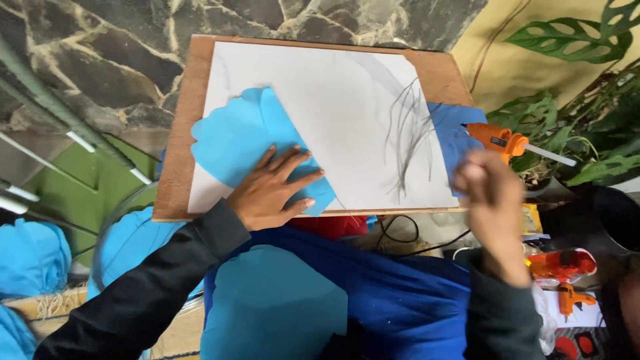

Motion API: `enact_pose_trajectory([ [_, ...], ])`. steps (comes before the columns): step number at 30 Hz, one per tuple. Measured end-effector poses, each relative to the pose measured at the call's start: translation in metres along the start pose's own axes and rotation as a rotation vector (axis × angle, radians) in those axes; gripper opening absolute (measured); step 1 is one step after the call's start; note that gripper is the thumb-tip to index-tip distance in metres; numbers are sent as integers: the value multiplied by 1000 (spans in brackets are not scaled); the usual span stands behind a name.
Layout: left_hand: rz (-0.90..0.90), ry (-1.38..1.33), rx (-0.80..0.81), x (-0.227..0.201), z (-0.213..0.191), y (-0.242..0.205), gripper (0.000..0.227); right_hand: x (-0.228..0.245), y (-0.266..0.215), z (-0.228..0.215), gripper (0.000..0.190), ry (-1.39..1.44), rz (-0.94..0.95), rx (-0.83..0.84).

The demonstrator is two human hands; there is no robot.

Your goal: Gluing thin metal wires to the back of blue fabric petals using a hot glue gun to create artificial flowers.

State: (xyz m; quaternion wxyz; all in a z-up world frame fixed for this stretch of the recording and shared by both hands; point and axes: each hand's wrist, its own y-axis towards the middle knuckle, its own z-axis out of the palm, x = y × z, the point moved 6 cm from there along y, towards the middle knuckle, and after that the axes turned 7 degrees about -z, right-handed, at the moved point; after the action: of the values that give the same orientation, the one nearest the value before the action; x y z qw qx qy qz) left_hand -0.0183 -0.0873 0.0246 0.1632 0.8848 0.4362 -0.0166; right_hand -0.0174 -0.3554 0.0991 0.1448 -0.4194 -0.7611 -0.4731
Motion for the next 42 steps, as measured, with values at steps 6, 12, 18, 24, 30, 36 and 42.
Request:
enact_pose_trajectory([
  [6,-58,111,-201,-7,3,5,46,-9,-94,-78,10,260,258,-304],
  [12,-227,278,-182,-16,16,21,53,-42,-164,-100,6,162,324,-395],
  [18,-336,163,0,15,-3,33,66,-46,-174,-86,25,-96,503,-266],
  [24,-56,170,-182,53,-54,19,48,-29,-161,-71,13,-389,418,-162],
  [30,-91,155,-58,79,-11,-4,56,-7,-133,-57,12,-384,320,-130],
  [36,-398,251,-80,80,-4,-48,61,3,-113,-44,13,-372,293,-67],
  [42,-679,216,25,52,-6,-39,60,35,-61,5,8,-405,-143,-25],
])
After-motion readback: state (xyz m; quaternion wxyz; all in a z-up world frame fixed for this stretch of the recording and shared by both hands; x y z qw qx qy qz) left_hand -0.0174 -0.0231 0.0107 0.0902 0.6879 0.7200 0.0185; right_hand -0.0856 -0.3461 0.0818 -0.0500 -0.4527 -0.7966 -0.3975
